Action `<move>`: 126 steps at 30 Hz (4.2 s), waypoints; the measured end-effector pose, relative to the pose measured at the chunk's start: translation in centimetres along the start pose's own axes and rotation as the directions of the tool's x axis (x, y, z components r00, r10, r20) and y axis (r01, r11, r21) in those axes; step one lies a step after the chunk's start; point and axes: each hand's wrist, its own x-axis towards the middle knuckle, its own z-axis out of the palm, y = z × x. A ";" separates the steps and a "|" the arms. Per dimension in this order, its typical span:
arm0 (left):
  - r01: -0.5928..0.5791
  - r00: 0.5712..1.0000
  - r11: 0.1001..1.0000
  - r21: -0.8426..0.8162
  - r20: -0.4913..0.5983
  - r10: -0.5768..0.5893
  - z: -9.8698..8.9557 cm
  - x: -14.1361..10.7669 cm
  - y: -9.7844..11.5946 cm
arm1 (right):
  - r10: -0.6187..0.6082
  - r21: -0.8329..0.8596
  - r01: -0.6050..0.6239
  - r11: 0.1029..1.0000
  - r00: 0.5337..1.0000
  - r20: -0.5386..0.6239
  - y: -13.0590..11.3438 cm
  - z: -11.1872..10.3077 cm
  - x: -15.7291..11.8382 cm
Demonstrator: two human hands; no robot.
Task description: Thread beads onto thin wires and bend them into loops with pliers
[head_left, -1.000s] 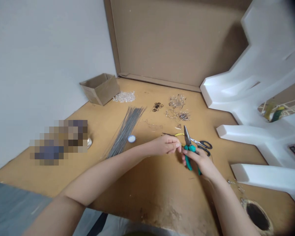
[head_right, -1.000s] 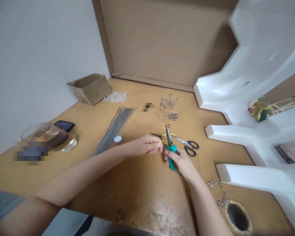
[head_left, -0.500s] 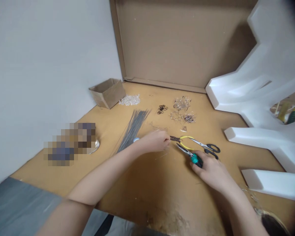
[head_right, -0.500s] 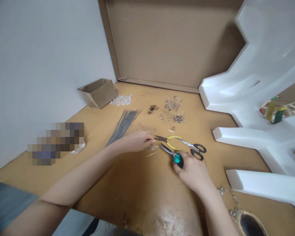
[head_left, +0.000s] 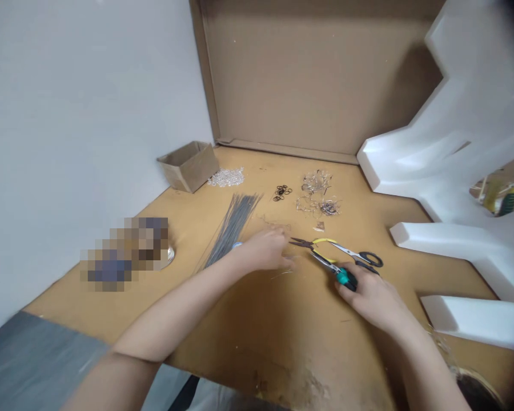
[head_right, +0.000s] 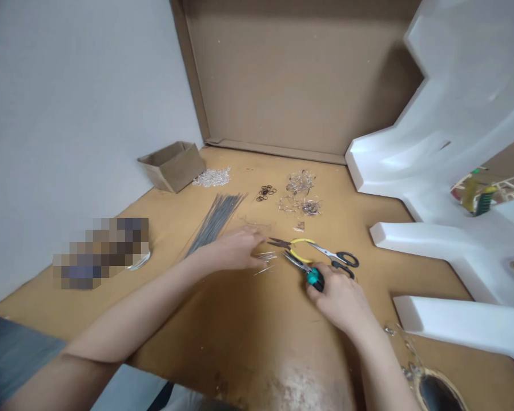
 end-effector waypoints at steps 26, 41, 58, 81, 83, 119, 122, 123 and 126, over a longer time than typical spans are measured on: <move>-0.009 1.000 0.647 -0.762 -0.005 0.007 0.4 -0.5 -1.1 | -0.085 -0.215 0.057 0.975 0.988 -0.125 0.1 1.5 -0.3; -0.054 0.992 0.374 -0.926 -0.093 -0.089 4.1 -1.6 0.3 | -0.241 0.380 0.289 0.879 0.955 -0.170 -4.8 3.4 0.1; -0.083 0.990 0.211 -0.974 -0.105 -0.096 4.7 -1.6 0.3 | -0.141 0.788 0.166 0.593 0.985 -0.101 -5.8 3.5 2.0; -0.225 0.961 0.788 -0.574 -0.263 0.082 3.7 -2.7 0.8 | -0.346 0.388 0.497 0.776 0.850 -0.398 -5.1 4.9 1.4; -0.233 0.960 0.788 -0.570 -0.264 0.093 3.7 -2.7 0.8 | -0.363 0.396 0.507 0.766 0.849 -0.385 -4.9 5.1 1.5; 0.017 0.991 0.197 -0.980 -0.010 -0.134 4.3 -2.3 1.2 | -0.266 0.944 0.109 0.311 0.964 -0.024 -6.4 5.0 0.9; -0.023 0.985 0.183 -0.983 -0.054 -0.164 4.5 -2.4 1.1 | -0.212 0.968 0.059 0.242 0.977 -0.006 -6.3 5.2 1.1; -0.028 0.985 0.168 -0.985 -0.056 -0.163 4.6 -2.4 1.1 | -0.197 0.975 0.032 0.221 0.980 0.013 -6.4 5.2 1.1; -0.026 0.981 0.148 -0.989 -0.054 -0.186 4.9 -2.3 1.0 | -0.188 0.985 -0.028 0.170 0.980 0.060 -6.5 5.1 1.1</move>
